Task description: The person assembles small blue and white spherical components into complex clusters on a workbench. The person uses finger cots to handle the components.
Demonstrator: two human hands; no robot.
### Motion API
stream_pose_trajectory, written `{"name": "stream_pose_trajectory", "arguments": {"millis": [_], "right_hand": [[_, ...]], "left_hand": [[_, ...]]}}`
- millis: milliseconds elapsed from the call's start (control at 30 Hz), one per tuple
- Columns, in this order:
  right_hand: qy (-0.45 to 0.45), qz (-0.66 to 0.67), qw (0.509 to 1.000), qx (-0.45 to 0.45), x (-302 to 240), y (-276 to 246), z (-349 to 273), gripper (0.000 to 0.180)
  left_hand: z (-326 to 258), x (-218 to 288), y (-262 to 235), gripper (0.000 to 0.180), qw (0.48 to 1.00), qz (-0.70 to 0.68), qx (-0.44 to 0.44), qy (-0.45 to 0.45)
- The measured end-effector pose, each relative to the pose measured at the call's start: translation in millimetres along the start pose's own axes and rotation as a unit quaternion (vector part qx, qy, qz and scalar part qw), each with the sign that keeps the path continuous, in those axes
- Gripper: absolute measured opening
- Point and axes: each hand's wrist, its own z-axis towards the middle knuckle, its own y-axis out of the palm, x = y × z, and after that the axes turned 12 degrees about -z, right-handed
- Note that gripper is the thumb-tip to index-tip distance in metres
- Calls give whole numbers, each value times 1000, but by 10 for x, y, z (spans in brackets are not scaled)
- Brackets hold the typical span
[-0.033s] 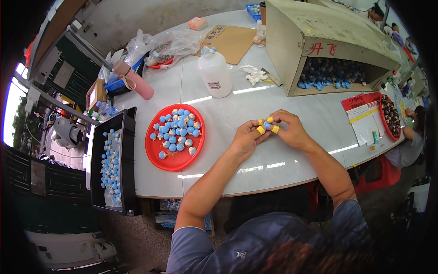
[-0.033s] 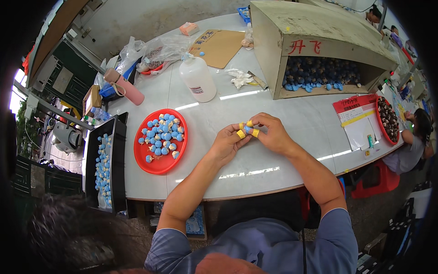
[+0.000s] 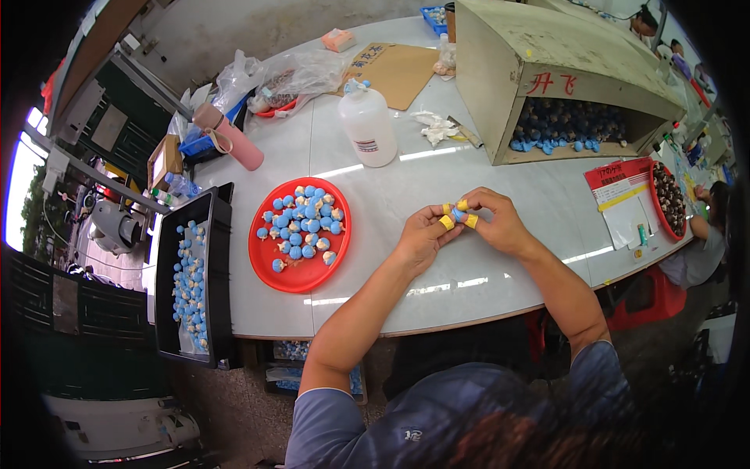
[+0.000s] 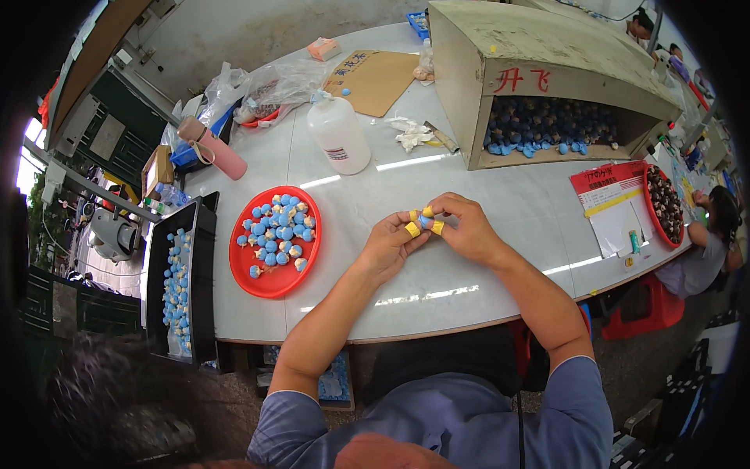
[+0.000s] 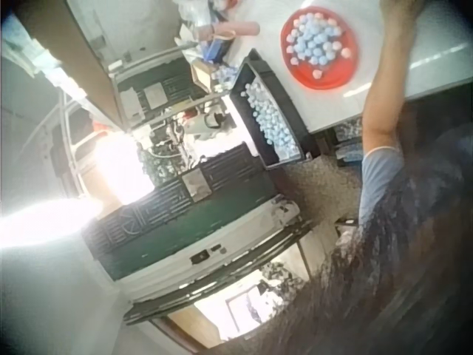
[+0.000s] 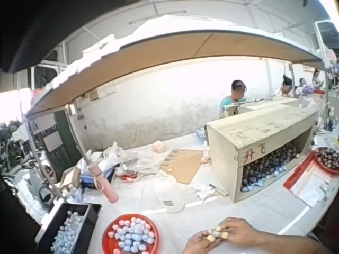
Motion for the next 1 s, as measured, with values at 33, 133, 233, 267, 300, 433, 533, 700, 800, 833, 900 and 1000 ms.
{"name": "stream_pose_trajectory", "arguments": {"millis": [33,133,233,267,300,433,533,700,800,833,900,1000], "right_hand": [[1,0,1000,0,1,-5,0,16],[7,-2,1000,-13,3,-19,4,16],[15,20,999,-27,-1,-18,11,17],[26,22,999,-18,-20,-17,15,16],[37,24,999,-9,-31,-15,18,16],[161,88,982,-44,73,34,6,18],[240,225,940,-94,19,25,10,22],[275,117,949,-100,-54,60,-12,23],[244,140,958,-50,-62,193,-41,31],[246,141,958,-51,-91,159,-29,31],[376,257,881,-126,-173,61,12,34],[372,244,886,-132,-93,134,-38,35]], "left_hand": [[-1,0,6,25,1000,0,0,-1],[-3,-6,10,24,1000,6,0,2],[-2,-4,-9,25,1000,5,-9,3],[-5,11,-2,26,1000,-7,-11,-5],[-10,26,7,27,1000,-20,-14,-13],[-27,59,43,30,998,-38,-35,-31],[-50,53,91,33,999,-23,-13,-30],[-109,100,143,33,996,-15,-2,-86],[-96,65,126,32,997,23,27,-67],[-91,59,98,32,997,23,28,-68],[-78,49,28,29,998,15,38,-52],[-101,38,136,26,994,66,65,-51]]}}
